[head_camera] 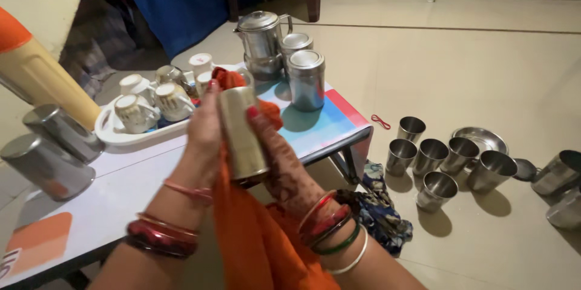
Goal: The person sits on the floor and wipes multiple stainless steel cups with an orange cloth. They pick up each cup from a pile on the floor, wipe the exterior and interior, and place the cleaned cups on a nearby table.
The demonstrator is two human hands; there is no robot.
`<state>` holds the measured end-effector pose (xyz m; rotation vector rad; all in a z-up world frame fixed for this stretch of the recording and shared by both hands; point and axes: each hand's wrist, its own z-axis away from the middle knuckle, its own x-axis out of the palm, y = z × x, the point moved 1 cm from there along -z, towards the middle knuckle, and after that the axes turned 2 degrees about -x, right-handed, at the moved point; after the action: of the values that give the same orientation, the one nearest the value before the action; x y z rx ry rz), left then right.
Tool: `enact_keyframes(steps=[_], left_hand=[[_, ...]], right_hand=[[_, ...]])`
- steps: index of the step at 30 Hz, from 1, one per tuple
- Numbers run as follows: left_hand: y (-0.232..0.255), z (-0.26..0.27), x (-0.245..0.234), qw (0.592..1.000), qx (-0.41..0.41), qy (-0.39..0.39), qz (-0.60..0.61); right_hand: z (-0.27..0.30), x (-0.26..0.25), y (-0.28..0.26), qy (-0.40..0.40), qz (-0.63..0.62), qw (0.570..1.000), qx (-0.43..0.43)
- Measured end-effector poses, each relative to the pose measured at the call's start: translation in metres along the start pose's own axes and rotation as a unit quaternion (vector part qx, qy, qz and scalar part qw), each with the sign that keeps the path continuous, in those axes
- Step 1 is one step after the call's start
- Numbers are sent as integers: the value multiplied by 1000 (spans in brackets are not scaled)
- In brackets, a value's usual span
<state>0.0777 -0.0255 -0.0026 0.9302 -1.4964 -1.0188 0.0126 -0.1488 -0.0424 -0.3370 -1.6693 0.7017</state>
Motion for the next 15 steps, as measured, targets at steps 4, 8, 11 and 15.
enact_keyframes(steps=[4, 8, 11, 15], left_hand=[[-46, 19, 35, 922, 153, 139, -326], [-47, 46, 43, 838, 117, 182, -501], [-27, 30, 42, 920, 89, 117, -364], [7, 20, 43, 998, 2, -46, -34]], right_hand=[[-20, -26, -4, -99, 22, 989, -111], [-34, -46, 3, -97, 34, 985, -138], [-29, -45, 2, -52, 8, 994, -95], [-17, -31, -12, -24, -39, 998, -30]])
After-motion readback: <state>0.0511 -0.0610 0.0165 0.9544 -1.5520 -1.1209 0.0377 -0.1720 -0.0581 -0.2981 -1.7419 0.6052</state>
